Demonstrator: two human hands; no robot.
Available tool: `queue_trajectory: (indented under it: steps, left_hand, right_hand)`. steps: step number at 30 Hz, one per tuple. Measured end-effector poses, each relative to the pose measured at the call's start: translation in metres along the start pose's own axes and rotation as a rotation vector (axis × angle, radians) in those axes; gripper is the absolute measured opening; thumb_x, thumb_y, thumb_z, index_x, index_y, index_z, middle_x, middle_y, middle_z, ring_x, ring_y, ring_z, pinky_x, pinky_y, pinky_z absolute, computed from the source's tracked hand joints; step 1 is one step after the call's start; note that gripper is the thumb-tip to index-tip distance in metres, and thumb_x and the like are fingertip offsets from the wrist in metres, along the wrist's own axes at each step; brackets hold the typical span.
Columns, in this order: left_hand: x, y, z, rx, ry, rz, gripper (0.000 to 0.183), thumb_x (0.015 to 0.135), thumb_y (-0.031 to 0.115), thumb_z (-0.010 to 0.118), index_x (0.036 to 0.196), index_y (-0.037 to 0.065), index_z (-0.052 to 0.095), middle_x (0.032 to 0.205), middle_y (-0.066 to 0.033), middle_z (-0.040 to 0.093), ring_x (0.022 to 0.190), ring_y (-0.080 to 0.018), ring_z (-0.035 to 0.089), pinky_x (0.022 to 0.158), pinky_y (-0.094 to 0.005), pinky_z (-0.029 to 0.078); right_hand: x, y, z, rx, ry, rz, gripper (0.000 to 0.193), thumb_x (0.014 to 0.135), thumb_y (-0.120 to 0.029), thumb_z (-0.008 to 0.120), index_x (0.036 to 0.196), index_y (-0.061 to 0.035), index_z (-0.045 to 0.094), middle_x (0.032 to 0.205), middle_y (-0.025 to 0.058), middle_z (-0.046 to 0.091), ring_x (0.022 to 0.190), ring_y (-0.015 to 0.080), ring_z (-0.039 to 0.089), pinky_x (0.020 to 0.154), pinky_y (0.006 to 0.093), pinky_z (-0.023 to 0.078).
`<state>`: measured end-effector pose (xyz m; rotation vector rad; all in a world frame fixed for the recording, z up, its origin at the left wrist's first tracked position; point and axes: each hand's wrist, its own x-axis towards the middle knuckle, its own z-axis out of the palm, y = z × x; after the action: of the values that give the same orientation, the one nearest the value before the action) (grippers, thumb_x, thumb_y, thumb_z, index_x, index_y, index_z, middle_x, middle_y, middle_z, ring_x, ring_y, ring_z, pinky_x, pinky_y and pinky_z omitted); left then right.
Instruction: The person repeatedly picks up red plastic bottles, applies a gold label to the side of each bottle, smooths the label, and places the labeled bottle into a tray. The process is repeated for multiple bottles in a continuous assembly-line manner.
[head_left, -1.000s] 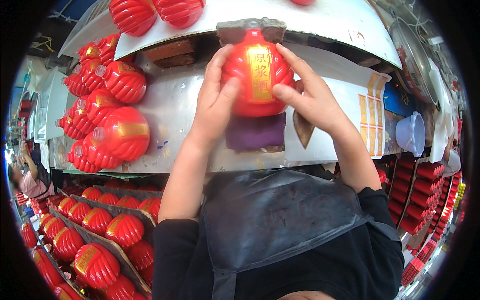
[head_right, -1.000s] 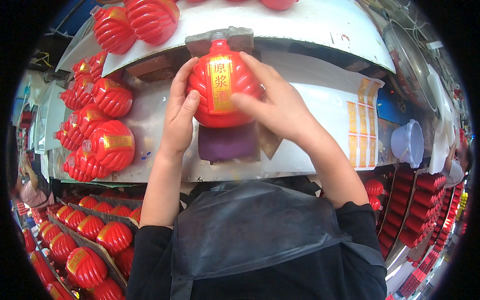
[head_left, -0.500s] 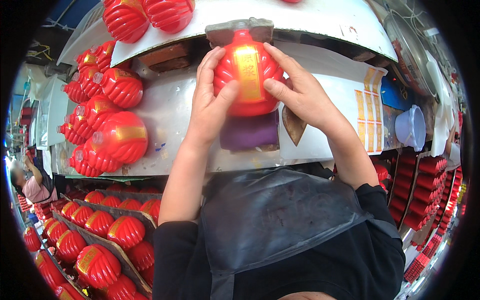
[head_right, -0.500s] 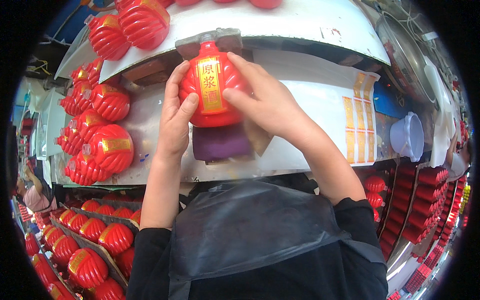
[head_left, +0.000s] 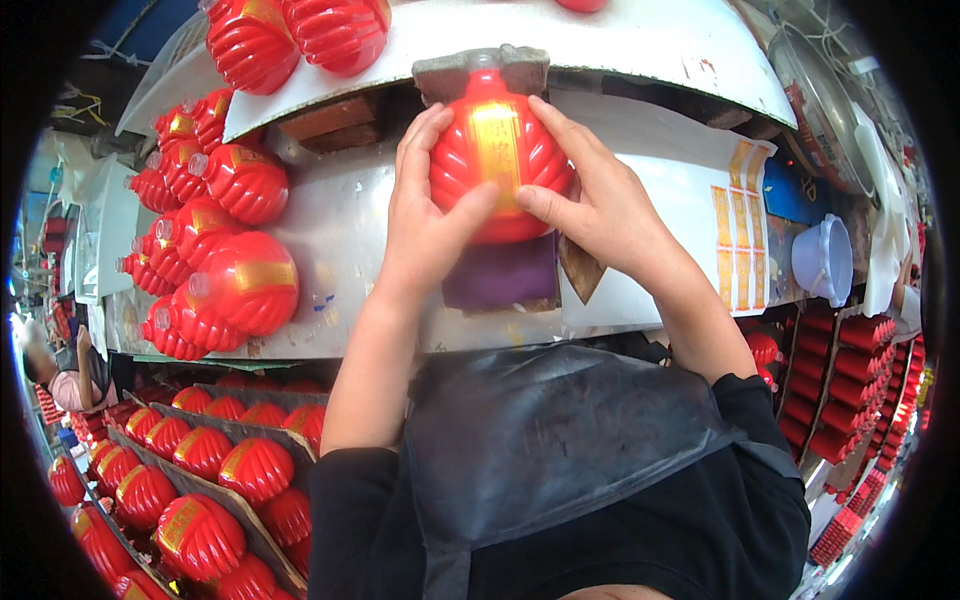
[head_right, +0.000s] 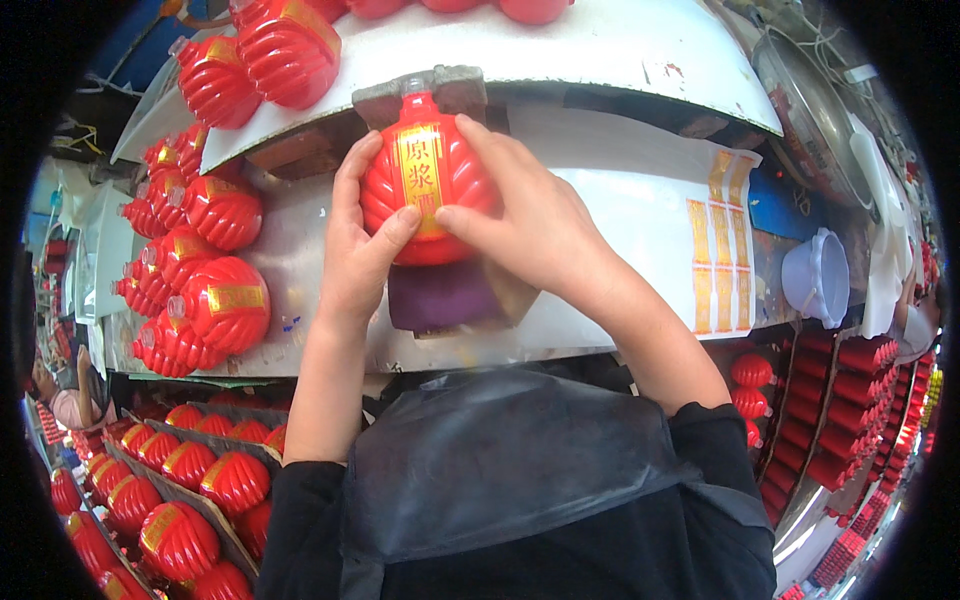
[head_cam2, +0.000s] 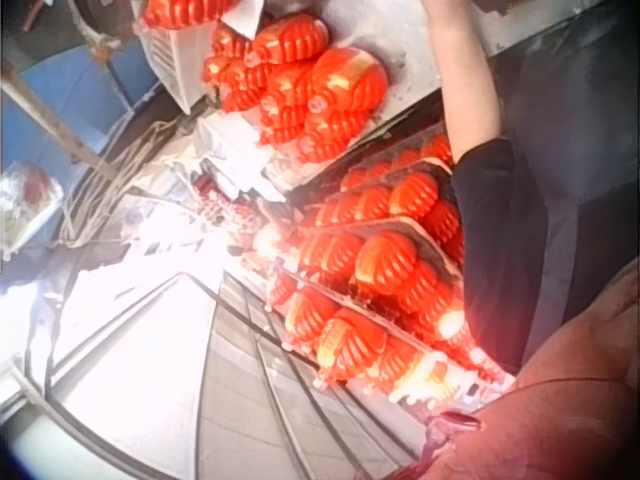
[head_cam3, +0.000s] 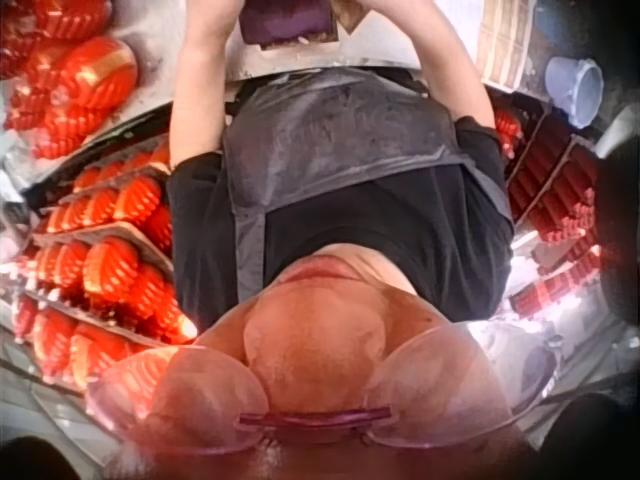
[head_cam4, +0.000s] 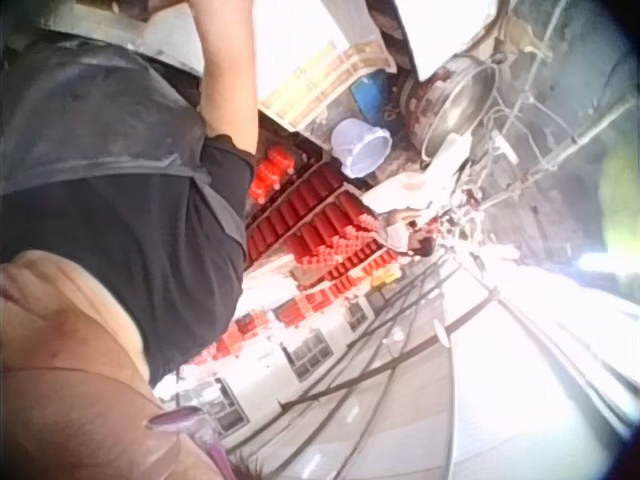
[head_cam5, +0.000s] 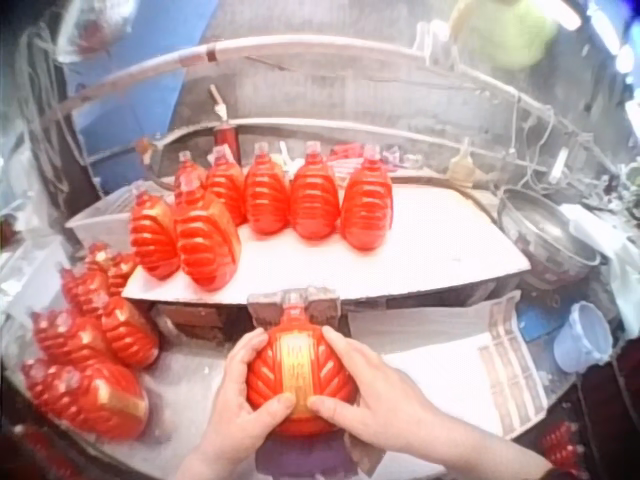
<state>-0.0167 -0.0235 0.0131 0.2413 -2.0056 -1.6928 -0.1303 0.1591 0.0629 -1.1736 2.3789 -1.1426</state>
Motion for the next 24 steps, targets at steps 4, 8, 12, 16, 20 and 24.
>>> queue_trajectory:
  steps: [4,8,12,16,20,24]
  left_hand:
    - [-0.001,0.003,0.001,-0.050,0.005,-0.032,0.083,0.083,0.022,0.080,0.153,-0.001,0.042,0.158,-0.0194,0.039,0.147,-0.0316,0.041,0.123,-0.0418,0.033]
    - [0.007,0.007,-0.003,0.028,-0.014,0.011,0.085,0.086,0.032,0.075,0.158,0.004,0.038,0.155,-0.0222,0.042,0.147,-0.0349,0.041,0.122,-0.0443,0.034]
    - [0.022,0.014,-0.011,0.339,-0.088,0.140,0.079,0.088,0.037,0.070,0.158,0.011,0.043,0.153,-0.0253,0.044,0.144,-0.0404,0.043,0.120,-0.0475,0.035]
    - [0.029,0.019,-0.011,0.539,-0.161,0.209,0.067,0.088,0.034,0.070,0.150,0.013,0.054,0.147,-0.0261,0.048,0.137,-0.0427,0.047,0.116,-0.0488,0.039]
    - [0.030,0.018,-0.009,0.606,-0.148,0.245,0.067,0.093,0.047,0.065,0.147,0.007,0.056,0.142,-0.0223,0.052,0.130,-0.0396,0.054,0.112,-0.0464,0.042]
    - [0.030,0.017,-0.008,0.585,-0.132,0.275,0.065,0.088,0.037,0.069,0.145,0.008,0.056,0.141,-0.0238,0.053,0.129,-0.0427,0.053,0.111,-0.0489,0.043]
  right_hand:
    - [0.003,-0.003,-0.006,0.042,-0.011,0.016,0.085,0.090,-0.041,0.074,0.158,-0.0055,0.039,0.151,0.0263,0.051,0.138,0.0413,0.053,0.114,0.0438,0.045]
    - [0.012,-0.003,-0.020,0.032,0.077,-0.007,0.068,0.092,-0.033,0.073,0.153,-0.0120,0.051,0.135,0.0217,0.060,0.120,0.0363,0.063,0.101,0.0406,0.051]
    - [0.022,-0.003,-0.023,0.018,0.063,-0.094,0.047,0.092,-0.026,0.072,0.138,-0.0179,0.067,0.100,0.0123,0.063,0.088,0.0306,0.066,0.079,0.0401,0.054]
    - [0.031,-0.007,-0.016,-0.072,0.059,-0.125,0.044,0.090,-0.024,0.074,0.134,-0.0181,0.070,0.093,0.0122,0.059,0.084,0.0334,0.065,0.076,0.0420,0.054]
    - [0.032,-0.004,-0.017,-0.133,0.071,-0.201,0.048,0.090,-0.020,0.077,0.137,-0.0140,0.068,0.089,0.0086,0.054,0.075,0.0218,0.057,0.069,0.0349,0.051]
    - [0.028,0.004,-0.015,-0.167,0.080,-0.235,0.049,0.090,-0.022,0.077,0.137,-0.0131,0.067,0.088,0.0094,0.054,0.075,0.0230,0.057,0.070,0.0356,0.051]
